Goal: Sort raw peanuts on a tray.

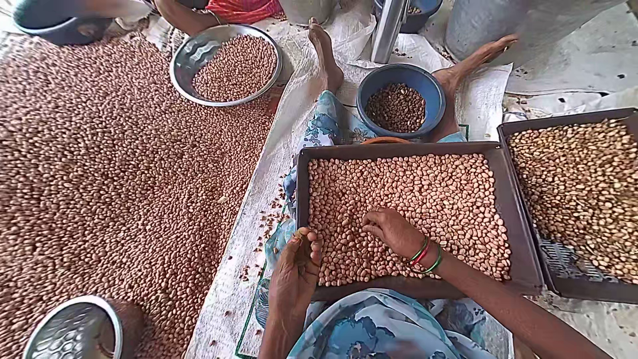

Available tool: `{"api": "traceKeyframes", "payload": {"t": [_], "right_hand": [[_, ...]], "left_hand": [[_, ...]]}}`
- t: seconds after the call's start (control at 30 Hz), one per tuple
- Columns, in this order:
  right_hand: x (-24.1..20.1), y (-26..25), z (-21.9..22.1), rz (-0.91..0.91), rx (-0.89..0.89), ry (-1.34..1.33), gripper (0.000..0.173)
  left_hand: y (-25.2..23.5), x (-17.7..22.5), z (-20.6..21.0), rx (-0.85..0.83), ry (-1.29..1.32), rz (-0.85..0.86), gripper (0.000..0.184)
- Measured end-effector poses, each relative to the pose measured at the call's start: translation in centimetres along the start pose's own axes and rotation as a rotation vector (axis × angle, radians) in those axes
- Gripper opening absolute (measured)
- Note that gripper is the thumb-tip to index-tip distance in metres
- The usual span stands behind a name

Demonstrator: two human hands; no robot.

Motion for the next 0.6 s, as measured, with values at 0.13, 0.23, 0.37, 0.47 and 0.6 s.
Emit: {"api": "traceKeyframes", "payload": {"t": [0.13, 0.23, 0.37, 0.47, 0.6], "right_hand": [[-2.2, 1.0, -2.6, -0.222, 0.075, -0.343, 0.021], [-3.5, 0.1, -2.8, -0.285, 0.109, -0.252, 0.021], [-1.8, -2.6, 0.6, -0.230, 0.105, 0.126, 0.027], [-1.1, -2.5, 1.3, -0.240, 0.133, 0.209, 0.025], [-0.5, -2.2, -4.6, -0.169, 0.130, 0.113, 0.016]], "left_hand": [[0.2, -2.0, 0.4, -0.008, -0.120, -0.137, 0.047], [0.4, -3.6, 1.0, 0.058, -0.014, -0.179, 0.046], [0.6, -2.0, 0.4, -0.031, 0.164, -0.146, 0.050], [0.5, 0.2, -0.6, -0.093, 0.274, -0.085, 0.053], [0.1, 2.2, -1.7, -0.114, 0.313, 0.020, 0.051]]}}
Point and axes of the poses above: each hand's wrist, its own y-axis away from the middle knuckle, its own z-axis out of the palm, x = y × z, the point moved 1 cm from there along -y, towards the middle knuckle, and after that the axes turned 6 degrees about y, right-handed, at the moved point
